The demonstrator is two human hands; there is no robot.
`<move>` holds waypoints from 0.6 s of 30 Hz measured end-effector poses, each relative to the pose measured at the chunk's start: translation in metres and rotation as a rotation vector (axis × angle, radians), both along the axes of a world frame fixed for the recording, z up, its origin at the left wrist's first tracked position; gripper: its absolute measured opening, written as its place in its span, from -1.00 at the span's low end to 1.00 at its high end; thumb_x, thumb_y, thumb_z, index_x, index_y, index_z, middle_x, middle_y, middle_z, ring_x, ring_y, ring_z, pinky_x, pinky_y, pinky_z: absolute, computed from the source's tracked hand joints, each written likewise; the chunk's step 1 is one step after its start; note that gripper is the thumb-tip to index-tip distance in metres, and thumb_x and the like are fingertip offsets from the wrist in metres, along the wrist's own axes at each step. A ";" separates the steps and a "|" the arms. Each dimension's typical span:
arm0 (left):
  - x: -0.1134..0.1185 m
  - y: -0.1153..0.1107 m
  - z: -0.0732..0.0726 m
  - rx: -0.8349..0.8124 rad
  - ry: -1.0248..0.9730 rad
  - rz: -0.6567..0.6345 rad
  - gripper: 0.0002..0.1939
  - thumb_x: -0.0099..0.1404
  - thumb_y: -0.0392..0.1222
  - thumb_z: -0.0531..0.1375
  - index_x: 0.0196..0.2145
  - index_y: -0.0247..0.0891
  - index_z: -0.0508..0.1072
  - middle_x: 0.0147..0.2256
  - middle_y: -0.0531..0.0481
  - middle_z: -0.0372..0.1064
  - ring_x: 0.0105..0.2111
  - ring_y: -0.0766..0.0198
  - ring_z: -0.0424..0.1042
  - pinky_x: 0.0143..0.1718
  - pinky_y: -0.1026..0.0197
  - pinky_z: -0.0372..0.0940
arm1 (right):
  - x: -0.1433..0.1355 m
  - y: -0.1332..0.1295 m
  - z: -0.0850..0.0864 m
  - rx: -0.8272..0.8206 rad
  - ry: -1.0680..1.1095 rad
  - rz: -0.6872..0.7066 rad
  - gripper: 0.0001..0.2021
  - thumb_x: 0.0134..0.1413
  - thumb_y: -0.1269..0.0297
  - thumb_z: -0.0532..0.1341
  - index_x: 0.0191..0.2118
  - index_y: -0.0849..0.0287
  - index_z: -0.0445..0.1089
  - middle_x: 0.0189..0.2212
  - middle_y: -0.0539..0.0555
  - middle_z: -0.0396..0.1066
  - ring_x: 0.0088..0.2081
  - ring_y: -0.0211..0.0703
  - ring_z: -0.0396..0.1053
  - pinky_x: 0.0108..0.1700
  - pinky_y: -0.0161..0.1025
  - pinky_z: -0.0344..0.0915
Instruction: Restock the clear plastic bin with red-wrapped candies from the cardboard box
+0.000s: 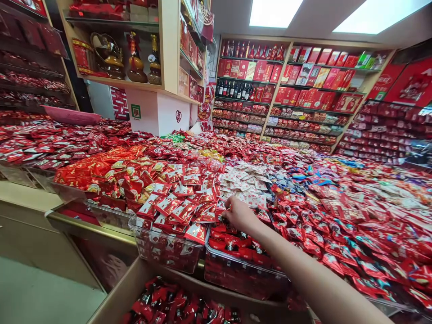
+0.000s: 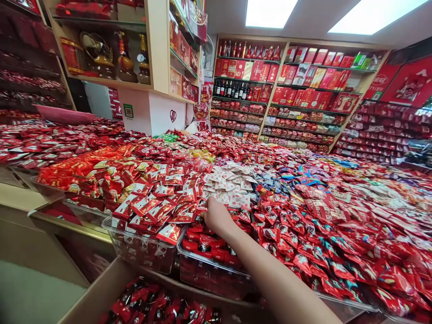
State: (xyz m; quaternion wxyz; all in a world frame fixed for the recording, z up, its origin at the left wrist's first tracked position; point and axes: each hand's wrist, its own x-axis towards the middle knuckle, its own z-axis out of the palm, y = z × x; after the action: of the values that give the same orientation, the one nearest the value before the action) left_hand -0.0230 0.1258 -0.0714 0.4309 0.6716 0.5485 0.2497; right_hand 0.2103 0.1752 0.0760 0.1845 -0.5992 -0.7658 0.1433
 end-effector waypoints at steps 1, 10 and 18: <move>0.001 0.000 0.001 0.001 0.001 0.000 -0.69 0.30 -0.14 -0.10 -0.19 -0.30 0.35 -0.17 0.01 0.29 -0.20 0.18 0.32 -0.23 0.13 0.27 | -0.001 0.000 0.000 0.017 -0.018 0.000 -0.86 -0.11 0.33 0.14 -0.35 0.21 0.23 -0.46 0.10 0.38 -0.41 -0.17 0.32 -0.44 -0.33 0.08; 0.004 -0.005 0.014 -0.011 -0.037 -0.049 -0.75 0.28 -0.15 -0.05 -0.18 -0.24 0.34 -0.13 -0.01 0.27 -0.20 0.21 0.31 -0.21 0.13 0.27 | 0.001 -0.003 0.001 0.081 -0.082 0.049 -0.90 -0.06 0.32 0.10 -0.48 0.20 0.29 -0.47 0.12 0.40 -0.38 -0.12 0.31 -0.43 -0.29 0.04; -0.004 -0.006 0.015 -0.018 -0.120 0.017 -0.74 0.27 -0.12 -0.04 -0.21 -0.27 0.36 -0.15 0.00 0.29 -0.22 0.20 0.32 -0.22 0.13 0.27 | 0.002 -0.008 0.003 0.042 0.039 0.037 -0.75 -0.13 0.15 0.15 -0.33 0.21 0.28 -0.48 0.09 0.37 -0.41 -0.16 0.29 -0.45 -0.32 0.06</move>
State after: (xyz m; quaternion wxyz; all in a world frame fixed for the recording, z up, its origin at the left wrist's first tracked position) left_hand -0.0273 0.1202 -0.0562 0.4670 0.6469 0.5296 0.2881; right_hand 0.2126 0.1676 0.0786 0.2091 -0.5780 -0.7758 0.1425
